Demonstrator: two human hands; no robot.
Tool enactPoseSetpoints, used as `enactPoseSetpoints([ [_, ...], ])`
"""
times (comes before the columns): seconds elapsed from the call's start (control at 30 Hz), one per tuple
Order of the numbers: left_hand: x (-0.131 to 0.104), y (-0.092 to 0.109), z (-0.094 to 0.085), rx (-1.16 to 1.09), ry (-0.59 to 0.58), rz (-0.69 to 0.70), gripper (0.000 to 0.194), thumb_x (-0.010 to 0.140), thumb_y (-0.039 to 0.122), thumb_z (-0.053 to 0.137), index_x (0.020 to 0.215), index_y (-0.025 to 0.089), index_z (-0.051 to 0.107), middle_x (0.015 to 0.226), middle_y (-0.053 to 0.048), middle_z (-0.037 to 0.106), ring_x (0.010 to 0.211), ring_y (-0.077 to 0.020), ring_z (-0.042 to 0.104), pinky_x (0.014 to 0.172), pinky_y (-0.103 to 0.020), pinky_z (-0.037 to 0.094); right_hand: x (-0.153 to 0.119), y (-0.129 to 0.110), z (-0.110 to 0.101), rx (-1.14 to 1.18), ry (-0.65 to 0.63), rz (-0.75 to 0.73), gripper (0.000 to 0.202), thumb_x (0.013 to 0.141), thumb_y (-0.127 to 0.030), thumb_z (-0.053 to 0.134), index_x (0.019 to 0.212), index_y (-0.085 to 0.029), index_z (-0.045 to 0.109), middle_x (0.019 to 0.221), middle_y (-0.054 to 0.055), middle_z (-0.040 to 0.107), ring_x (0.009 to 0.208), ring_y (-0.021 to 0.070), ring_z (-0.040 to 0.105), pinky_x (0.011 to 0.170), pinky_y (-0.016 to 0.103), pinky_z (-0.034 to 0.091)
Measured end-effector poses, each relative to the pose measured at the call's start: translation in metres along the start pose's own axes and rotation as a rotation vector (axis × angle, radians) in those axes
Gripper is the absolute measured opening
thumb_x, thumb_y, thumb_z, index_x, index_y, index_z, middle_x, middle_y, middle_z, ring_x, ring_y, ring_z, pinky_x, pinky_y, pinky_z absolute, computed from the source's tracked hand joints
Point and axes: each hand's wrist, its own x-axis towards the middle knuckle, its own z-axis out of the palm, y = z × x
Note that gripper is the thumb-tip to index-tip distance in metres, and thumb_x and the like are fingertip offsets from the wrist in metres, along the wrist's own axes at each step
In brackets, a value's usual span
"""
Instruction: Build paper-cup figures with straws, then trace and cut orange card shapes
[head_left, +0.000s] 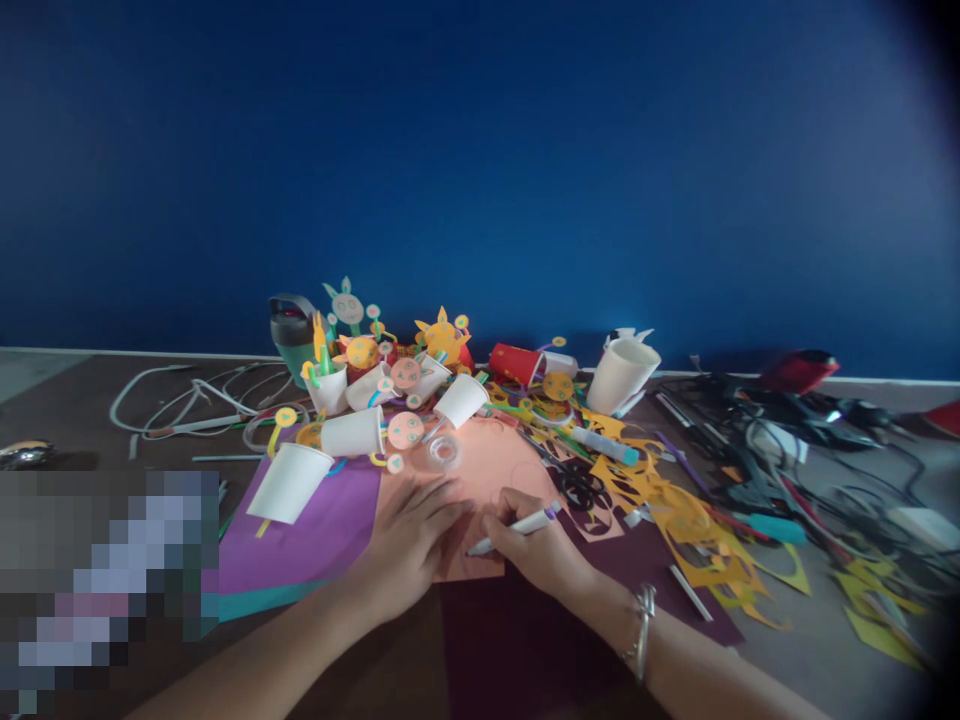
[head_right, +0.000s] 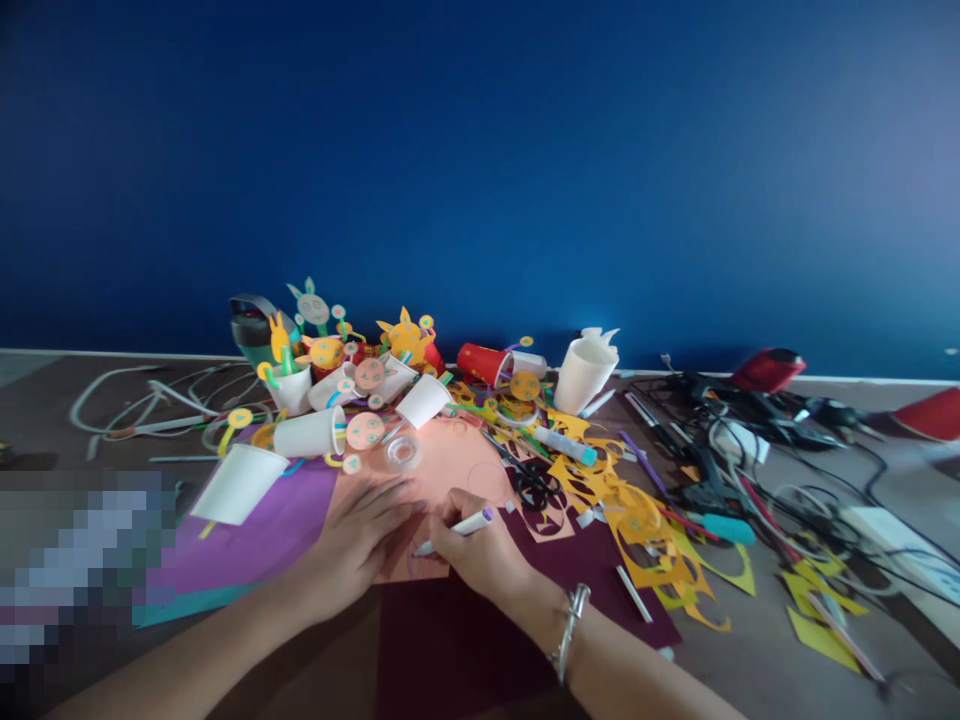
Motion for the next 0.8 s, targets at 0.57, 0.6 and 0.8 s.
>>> enactPoseSetpoints([
  [0.57, 0.0007, 0.0001, -0.0017, 0.009, 0.022, 0.015, 0.045, 0.091, 0.013, 0.041, 0.132, 0.03, 0.047, 0.141, -0.002, 0.048, 0.134, -0.0225, 0.036, 0.112, -0.05, 0.026, 0.0002, 0.0003, -0.005, -0.157, -0.013, -0.049, 0.024, 0.068, -0.017, 0.048, 0.053, -0.022, 0.031, 0.047, -0.008, 0.034, 0.045, 0.0068, 0.035, 0.04, 0.016, 0.03],
  [0.6, 0.0006, 0.0, -0.0015, 0.006, 0.026, 0.016, 0.045, 0.091, 0.013, 0.041, 0.132, 0.03, 0.047, 0.141, -0.002, 0.047, 0.134, -0.0223, 0.036, 0.112, -0.05, 0.026, 0.0002, -0.0001, -0.0051, -0.163, -0.014, -0.047, 0.023, 0.067, -0.017, 0.048, 0.053, -0.022, 0.03, 0.047, -0.008, 0.034, 0.044, 0.0068, 0.035, 0.04, 0.016, 0.03],
  [0.8, 0.0001, -0.0016, 0.0004, 0.016, 0.01, 0.016, 0.045, 0.091, 0.014, 0.041, 0.133, 0.03, 0.046, 0.143, -0.002, 0.045, 0.135, -0.0216, 0.034, 0.113, -0.049, 0.024, 0.0002, -0.0005, -0.0074, -0.186, -0.035, -0.028, 0.02, 0.063, -0.019, 0.047, 0.051, -0.022, 0.031, 0.047, -0.008, 0.032, 0.044, 0.0064, 0.031, 0.04, 0.016, 0.026],
])
